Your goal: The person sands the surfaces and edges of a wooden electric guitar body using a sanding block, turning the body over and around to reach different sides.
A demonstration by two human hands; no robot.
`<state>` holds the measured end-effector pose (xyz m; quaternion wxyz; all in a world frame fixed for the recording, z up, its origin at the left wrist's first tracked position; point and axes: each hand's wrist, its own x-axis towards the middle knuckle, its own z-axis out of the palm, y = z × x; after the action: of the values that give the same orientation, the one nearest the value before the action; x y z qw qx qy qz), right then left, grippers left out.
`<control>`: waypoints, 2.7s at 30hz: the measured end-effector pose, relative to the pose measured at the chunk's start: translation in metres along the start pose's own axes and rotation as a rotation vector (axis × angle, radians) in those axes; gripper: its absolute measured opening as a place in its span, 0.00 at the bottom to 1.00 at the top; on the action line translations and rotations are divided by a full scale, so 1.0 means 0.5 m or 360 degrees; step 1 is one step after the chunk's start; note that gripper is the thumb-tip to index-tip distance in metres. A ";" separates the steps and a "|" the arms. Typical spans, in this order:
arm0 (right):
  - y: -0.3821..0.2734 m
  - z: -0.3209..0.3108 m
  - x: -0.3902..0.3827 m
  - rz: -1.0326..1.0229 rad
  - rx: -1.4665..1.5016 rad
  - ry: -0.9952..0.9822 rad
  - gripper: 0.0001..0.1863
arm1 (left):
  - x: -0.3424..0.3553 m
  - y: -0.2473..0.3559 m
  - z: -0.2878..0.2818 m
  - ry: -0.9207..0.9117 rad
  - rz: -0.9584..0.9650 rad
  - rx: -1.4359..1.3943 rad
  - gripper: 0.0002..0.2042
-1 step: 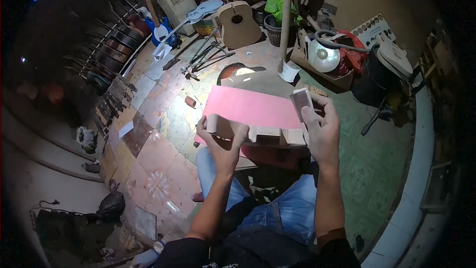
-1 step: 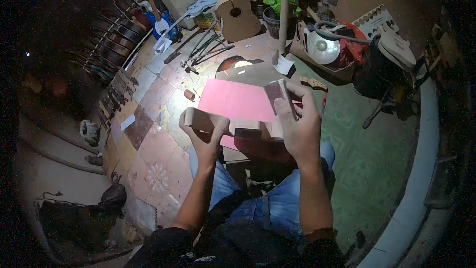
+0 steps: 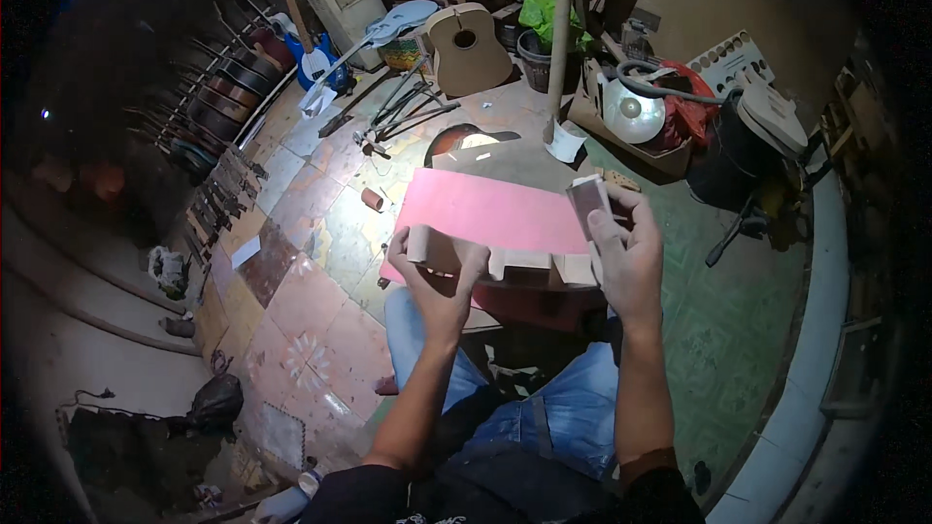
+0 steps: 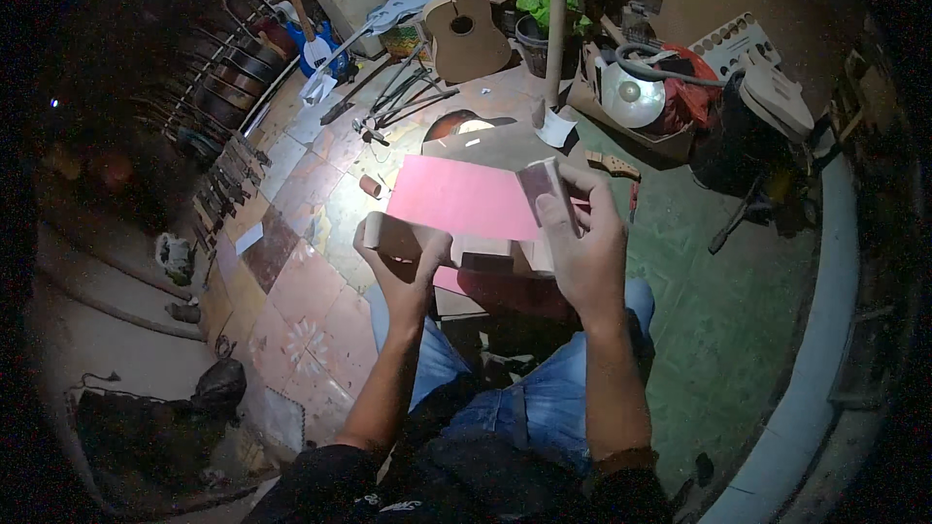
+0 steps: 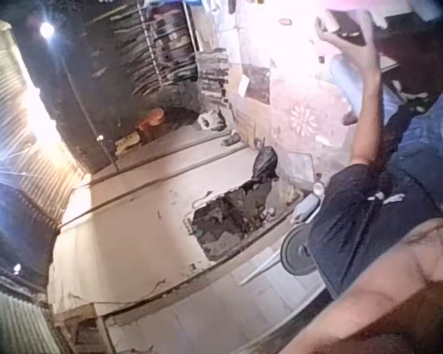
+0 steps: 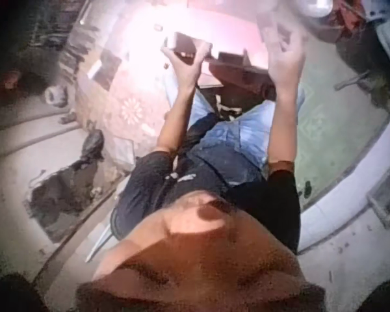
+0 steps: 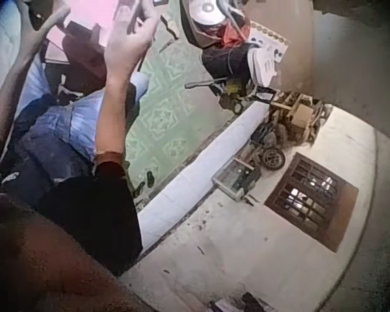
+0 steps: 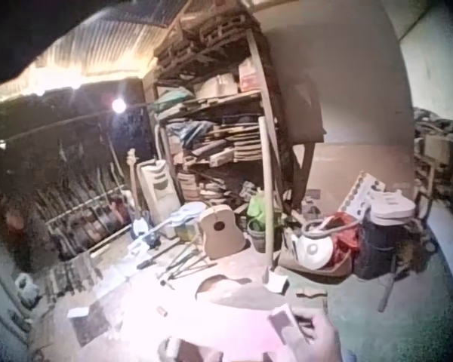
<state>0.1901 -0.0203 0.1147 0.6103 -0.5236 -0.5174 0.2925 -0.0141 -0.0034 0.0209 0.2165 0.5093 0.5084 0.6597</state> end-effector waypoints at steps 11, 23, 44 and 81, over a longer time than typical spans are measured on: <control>0.005 0.050 -0.044 -0.0236 -0.0216 -0.0030 0.22 | 0.087 -0.023 -0.003 0.0203 0.0194 0.0050 0.27; 0.026 0.051 -0.065 -0.0192 -0.0159 0.0116 0.24 | 0.093 -0.008 -0.040 0.0237 0.0284 0.0249 0.25; 0.016 0.077 -0.081 -0.0367 -0.0480 0.0167 0.24 | 0.071 -0.005 -0.115 0.0031 0.0128 -0.0058 0.18; 0.044 0.146 -0.186 0.0257 0.0297 0.0002 0.24 | 0.001 0.084 -0.004 -0.0357 -0.0094 -0.0447 0.13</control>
<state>0.0983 -0.0730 0.0574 0.6313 -0.5047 -0.4436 0.3872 -0.0063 -0.0203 0.0584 0.3601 0.5294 0.3986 0.6567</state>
